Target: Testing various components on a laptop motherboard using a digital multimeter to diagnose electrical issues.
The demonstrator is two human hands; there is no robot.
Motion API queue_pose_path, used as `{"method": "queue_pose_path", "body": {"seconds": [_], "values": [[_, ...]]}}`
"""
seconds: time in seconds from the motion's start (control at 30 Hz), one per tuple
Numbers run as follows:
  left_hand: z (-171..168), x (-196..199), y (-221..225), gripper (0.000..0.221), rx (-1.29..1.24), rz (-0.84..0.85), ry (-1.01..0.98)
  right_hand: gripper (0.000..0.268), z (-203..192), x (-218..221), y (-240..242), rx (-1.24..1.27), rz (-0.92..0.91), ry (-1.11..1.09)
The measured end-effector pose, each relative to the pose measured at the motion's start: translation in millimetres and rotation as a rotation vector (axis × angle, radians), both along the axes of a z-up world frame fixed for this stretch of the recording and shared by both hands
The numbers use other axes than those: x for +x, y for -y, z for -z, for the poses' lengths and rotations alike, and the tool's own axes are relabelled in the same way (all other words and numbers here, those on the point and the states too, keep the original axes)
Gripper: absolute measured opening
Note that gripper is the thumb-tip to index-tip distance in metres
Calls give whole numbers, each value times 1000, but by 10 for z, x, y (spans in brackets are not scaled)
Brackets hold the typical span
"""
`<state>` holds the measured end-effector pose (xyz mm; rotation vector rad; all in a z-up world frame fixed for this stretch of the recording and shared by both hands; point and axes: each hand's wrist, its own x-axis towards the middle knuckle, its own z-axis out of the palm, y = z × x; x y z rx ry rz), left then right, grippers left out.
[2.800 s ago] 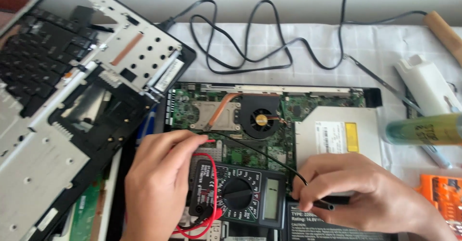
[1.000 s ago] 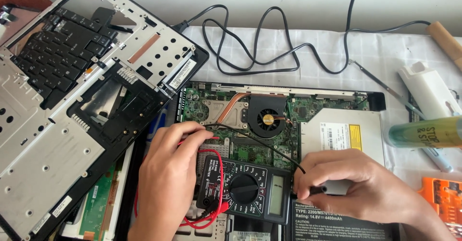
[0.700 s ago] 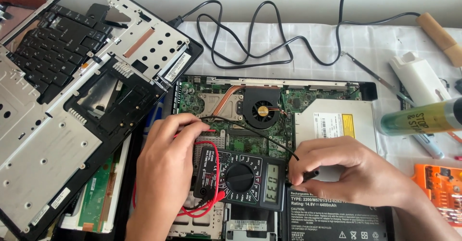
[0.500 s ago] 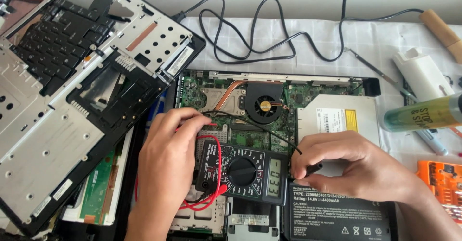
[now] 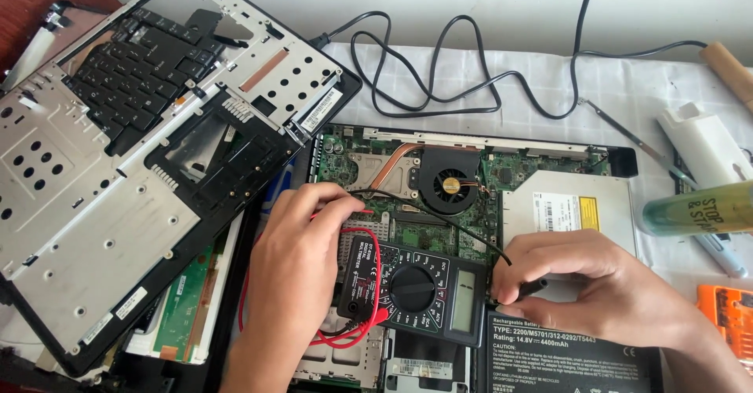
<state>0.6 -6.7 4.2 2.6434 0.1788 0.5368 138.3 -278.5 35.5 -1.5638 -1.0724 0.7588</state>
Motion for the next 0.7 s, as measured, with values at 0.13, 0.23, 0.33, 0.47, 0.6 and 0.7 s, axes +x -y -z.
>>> {"method": "queue_pose_path", "body": {"seconds": [0.13, 0.23, 0.33, 0.47, 0.6, 0.7], "values": [[-28, -1, 6, 29, -2, 0, 7, 17, -1, -11, 3, 12, 30, -9], [-25, -10, 4, 30, -19, -10, -20, 14, 4, -8, 8, -14, 31, 18], [-30, -10, 3, 31, -32, -16, -36, 15, 17, 4, 19, -8, 43, 41], [-59, -14, 1, 31, -47, -3, -31, 11, 44, 15, 50, -45, 68, 45], [-177, -61, -9, 22, -201, 7, 230, 8, 116, 40, 125, -130, 116, 51], [-475, -150, 44, 21, -346, -69, 378, 13, 216, 49, 137, 1, 92, -22]]}}
